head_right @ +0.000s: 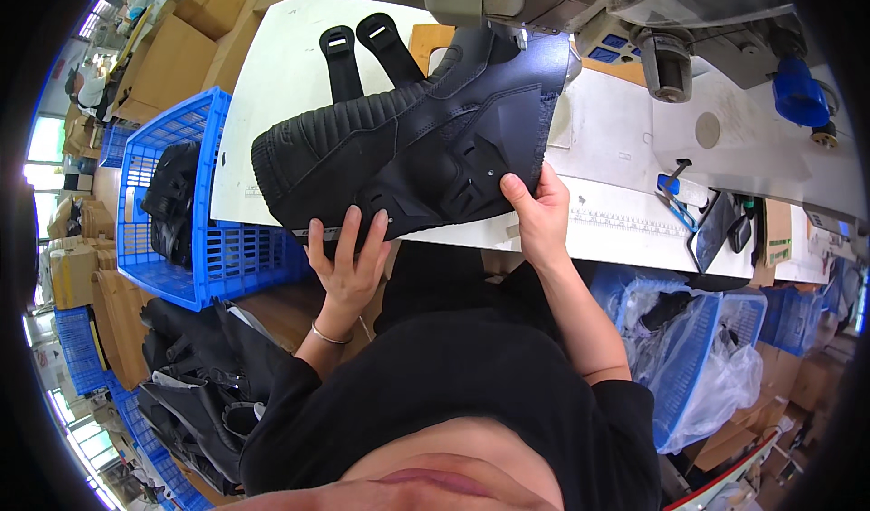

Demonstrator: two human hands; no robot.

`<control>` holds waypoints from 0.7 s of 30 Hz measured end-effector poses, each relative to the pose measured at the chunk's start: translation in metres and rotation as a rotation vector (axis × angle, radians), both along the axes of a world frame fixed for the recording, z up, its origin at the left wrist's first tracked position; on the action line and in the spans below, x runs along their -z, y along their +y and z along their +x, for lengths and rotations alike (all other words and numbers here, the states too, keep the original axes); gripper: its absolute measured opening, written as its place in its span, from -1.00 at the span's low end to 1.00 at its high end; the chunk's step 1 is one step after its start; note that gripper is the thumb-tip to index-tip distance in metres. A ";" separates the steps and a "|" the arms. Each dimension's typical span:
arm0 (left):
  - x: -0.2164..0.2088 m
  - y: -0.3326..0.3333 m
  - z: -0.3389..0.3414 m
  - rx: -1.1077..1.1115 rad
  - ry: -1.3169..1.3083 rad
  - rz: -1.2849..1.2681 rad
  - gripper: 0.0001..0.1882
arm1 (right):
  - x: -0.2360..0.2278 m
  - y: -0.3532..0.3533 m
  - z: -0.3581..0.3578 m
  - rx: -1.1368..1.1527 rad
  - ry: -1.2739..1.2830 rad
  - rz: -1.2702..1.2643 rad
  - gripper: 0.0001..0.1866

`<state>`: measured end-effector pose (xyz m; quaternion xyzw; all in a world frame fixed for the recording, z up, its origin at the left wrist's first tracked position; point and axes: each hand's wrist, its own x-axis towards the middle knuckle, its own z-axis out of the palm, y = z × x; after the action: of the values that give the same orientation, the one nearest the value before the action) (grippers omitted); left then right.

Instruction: The person sews and assembles parts of a boot upper using an industrial sewing machine, joining the pieces with thread.

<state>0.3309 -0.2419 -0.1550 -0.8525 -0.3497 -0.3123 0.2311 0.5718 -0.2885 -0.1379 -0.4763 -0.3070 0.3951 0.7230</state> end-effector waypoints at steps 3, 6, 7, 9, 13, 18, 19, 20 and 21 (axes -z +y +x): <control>-0.007 0.006 0.001 0.065 0.031 0.071 -0.53 | 0.000 0.000 0.000 0.013 -0.014 -0.009 -0.67; -0.005 0.007 0.000 0.060 0.033 0.058 -0.53 | -0.004 0.002 -0.003 0.025 -0.025 -0.018 -0.67; -0.005 0.007 0.000 0.062 0.034 0.059 -0.53 | -0.004 0.002 -0.003 0.025 -0.027 -0.020 -0.67; -0.007 0.007 0.000 0.059 0.026 0.033 -0.52 | -0.004 0.003 -0.003 0.019 -0.022 -0.019 -0.67; -0.009 0.008 0.001 0.049 0.039 0.053 -0.56 | -0.010 0.003 -0.004 0.026 -0.040 -0.044 -0.68; -0.033 0.014 0.006 0.003 0.019 0.008 -0.63 | -0.031 0.012 -0.004 -0.026 -0.111 -0.064 -0.72; -0.034 0.017 0.007 0.011 0.019 0.013 -0.63 | -0.034 0.016 -0.006 -0.029 -0.078 -0.031 -0.72; -0.035 0.019 0.008 0.019 -0.004 0.021 -0.63 | -0.037 0.018 -0.008 -0.033 -0.045 0.002 -0.72; -0.036 0.021 0.009 0.025 -0.026 0.028 -0.64 | -0.038 0.018 -0.008 -0.026 -0.043 0.008 -0.72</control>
<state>0.3396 -0.2205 -0.1186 -0.8494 -0.3374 -0.3313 0.2346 0.5641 -0.2701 -0.1000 -0.4779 -0.3302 0.3930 0.7129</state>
